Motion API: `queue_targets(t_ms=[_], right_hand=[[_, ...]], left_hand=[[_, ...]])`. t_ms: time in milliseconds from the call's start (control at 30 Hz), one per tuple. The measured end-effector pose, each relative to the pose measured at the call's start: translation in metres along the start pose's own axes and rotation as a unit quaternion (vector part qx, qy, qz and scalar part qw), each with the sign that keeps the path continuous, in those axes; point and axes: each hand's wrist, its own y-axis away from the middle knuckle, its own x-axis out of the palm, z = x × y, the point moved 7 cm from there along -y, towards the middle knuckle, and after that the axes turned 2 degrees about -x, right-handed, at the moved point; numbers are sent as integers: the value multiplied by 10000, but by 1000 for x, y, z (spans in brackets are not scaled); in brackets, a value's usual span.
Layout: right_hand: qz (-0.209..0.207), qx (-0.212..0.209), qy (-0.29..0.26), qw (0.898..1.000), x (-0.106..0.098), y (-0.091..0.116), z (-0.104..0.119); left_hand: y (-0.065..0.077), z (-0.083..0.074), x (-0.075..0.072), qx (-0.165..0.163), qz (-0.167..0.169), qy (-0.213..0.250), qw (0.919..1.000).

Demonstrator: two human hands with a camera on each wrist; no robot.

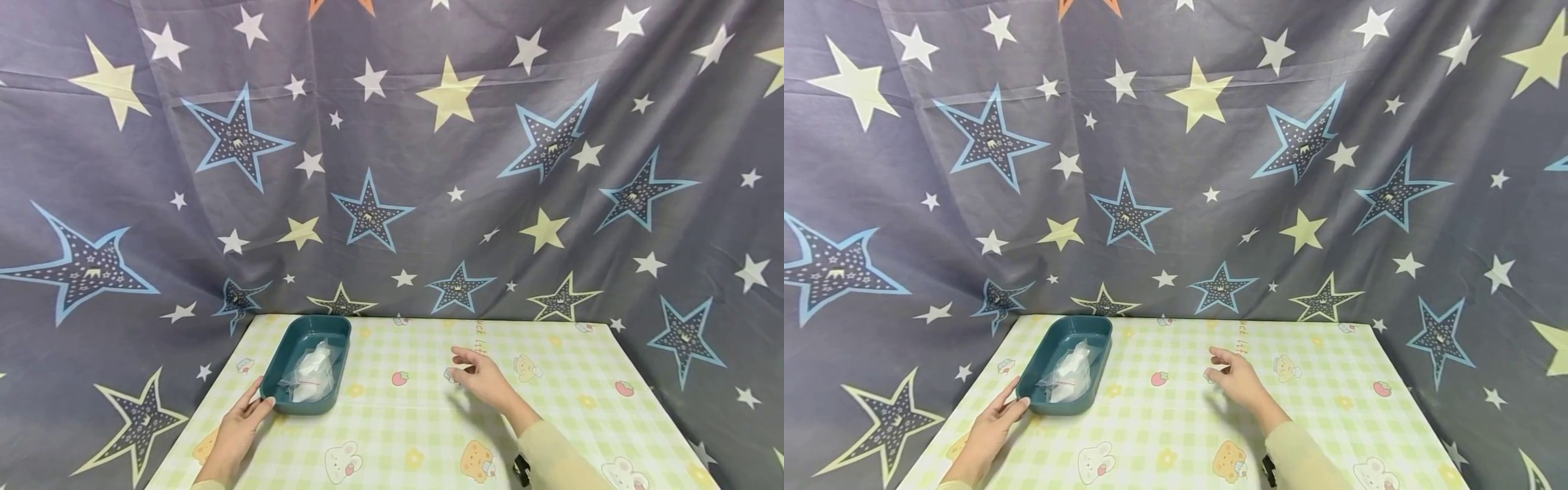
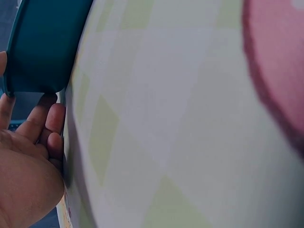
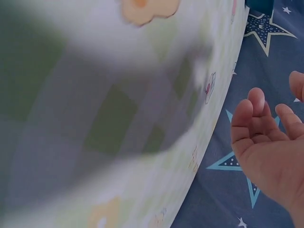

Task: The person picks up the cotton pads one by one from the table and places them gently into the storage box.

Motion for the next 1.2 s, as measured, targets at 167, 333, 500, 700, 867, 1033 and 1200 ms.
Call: queue_targets(t_ms=[167,333,500,700,867,1033,1200], right_hand=[[14,-73,302,9995,-11,8,-2],[-42,-205,859,9961,-25,22,-2],[-41,-215,1397,9899,-44,41,-11],[13,-132,1691,9855,-62,56,-22],[-3,-84,1807,9835,-72,63,-32],[-74,-174,1983,9800,-82,68,-36],[-96,-191,2145,9765,-93,75,-38]], left_hand=[[0,-2,0,53,-15,-149,9999],[1,-2,1,40,-12,-248,9997],[6,-4,-2,130,-72,-717,9973],[9,-7,-15,236,-79,-1210,9923],[14,-11,-23,518,-48,-1675,9845],[19,-15,-33,794,-160,-2379,9679],[24,-18,-42,987,-184,-2951,9502]])
